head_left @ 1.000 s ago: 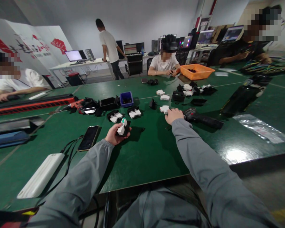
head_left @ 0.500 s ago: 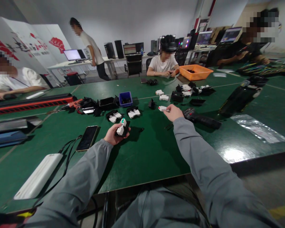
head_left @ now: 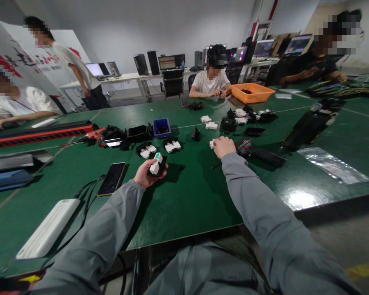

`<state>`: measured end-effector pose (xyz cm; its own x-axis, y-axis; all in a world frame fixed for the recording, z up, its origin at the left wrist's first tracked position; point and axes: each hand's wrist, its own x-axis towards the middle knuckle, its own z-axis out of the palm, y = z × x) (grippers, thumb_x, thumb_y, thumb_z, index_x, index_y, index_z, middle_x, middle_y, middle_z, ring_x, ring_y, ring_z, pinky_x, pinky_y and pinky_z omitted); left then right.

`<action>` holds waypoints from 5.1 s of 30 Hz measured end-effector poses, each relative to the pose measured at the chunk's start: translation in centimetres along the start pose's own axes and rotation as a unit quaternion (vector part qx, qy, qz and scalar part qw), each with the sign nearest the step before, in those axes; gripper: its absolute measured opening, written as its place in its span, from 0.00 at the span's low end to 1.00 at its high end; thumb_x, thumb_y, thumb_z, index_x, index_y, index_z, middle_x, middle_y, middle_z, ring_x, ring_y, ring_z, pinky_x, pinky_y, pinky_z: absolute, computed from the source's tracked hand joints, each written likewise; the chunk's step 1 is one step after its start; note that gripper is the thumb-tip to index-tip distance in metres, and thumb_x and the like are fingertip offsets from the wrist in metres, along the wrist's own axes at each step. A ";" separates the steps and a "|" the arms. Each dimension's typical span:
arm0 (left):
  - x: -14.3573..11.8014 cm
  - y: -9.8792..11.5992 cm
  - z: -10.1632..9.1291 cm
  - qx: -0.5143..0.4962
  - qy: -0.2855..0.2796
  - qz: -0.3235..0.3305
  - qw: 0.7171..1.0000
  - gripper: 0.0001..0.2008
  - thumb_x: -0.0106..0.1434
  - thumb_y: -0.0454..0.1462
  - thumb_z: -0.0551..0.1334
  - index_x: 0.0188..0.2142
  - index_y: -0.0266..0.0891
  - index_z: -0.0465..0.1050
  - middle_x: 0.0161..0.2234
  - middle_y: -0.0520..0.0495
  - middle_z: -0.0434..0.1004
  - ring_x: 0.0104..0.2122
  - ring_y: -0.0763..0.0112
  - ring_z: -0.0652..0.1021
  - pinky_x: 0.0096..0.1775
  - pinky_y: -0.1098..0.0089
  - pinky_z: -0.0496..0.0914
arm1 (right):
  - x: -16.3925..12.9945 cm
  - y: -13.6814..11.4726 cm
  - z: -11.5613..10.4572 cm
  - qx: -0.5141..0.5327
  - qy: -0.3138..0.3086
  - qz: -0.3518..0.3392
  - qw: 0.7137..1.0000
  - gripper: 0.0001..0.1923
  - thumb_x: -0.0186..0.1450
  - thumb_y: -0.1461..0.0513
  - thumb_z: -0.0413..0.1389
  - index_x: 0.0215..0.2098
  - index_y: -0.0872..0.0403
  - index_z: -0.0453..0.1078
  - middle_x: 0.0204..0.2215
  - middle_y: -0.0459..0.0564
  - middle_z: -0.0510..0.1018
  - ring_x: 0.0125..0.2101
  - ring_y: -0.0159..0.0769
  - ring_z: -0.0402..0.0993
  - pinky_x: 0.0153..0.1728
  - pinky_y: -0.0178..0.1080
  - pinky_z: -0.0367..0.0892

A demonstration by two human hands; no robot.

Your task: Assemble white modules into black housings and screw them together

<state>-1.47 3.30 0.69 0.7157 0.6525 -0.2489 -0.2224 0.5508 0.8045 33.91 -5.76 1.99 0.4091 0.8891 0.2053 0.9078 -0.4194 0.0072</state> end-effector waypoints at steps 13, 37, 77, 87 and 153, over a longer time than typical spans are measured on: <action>-0.2 0.3 0.3 -0.055 -0.070 0.023 0.996 0.24 0.59 0.48 0.59 0.47 0.30 0.73 0.37 0.36 0.78 0.24 0.67 0.75 0.20 0.71 0.65 | -0.1 -0.9 -0.4 -0.022 -0.021 -0.094 0.995 0.14 0.66 0.65 0.51 0.39 0.56 0.80 0.46 0.64 0.76 0.50 0.54 0.65 0.48 0.50 0.58; 0.0 0.3 0.0 -0.050 -0.091 0.008 0.995 0.26 0.60 0.49 0.57 0.48 0.30 0.71 0.36 0.36 0.78 0.18 0.73 0.69 0.16 0.74 0.56 | -6.2 -9.9 -0.6 0.127 0.001 -0.283 0.951 0.17 0.67 0.64 0.54 0.54 0.56 0.69 0.49 0.55 0.74 0.48 0.42 0.69 0.48 0.41 0.60; -1.1 -1.9 2.2 0.347 -0.075 0.167 0.920 0.37 0.53 0.40 0.73 0.59 0.41 0.60 0.46 0.44 0.70 0.41 0.65 0.73 0.41 0.68 0.70 | -8.9 -14.4 0.1 0.588 -0.224 -0.134 0.766 0.18 0.67 0.51 0.57 0.28 0.57 0.71 0.21 0.44 0.74 0.16 0.24 0.65 0.16 0.29 0.59; -1.2 -1.9 2.4 0.365 -0.083 0.153 0.915 0.37 0.55 0.40 0.71 0.60 0.43 0.57 0.47 0.44 0.68 0.37 0.69 0.73 0.38 0.68 0.72 | -9.2 -14.5 0.1 0.587 -0.206 -0.125 0.773 0.14 0.67 0.55 0.57 0.27 0.56 0.69 0.19 0.42 0.71 0.16 0.25 0.65 0.16 0.29 0.58; 0.3 -0.3 0.7 -0.050 0.081 0.092 0.991 0.19 0.52 0.35 0.58 0.46 0.34 0.69 0.32 0.43 0.78 0.29 0.61 0.81 0.16 0.74 0.65 | -6.5 -8.9 -1.9 0.060 -0.010 -0.230 0.971 0.10 0.70 0.63 0.50 0.42 0.56 0.74 0.40 0.57 0.76 0.43 0.44 0.72 0.42 0.42 0.62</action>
<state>-0.76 2.99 0.75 0.5431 0.8172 -0.1929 -0.4092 0.4582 0.7891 22.95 -8.14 2.41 -0.0419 0.9811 0.1888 0.9987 0.0466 -0.0205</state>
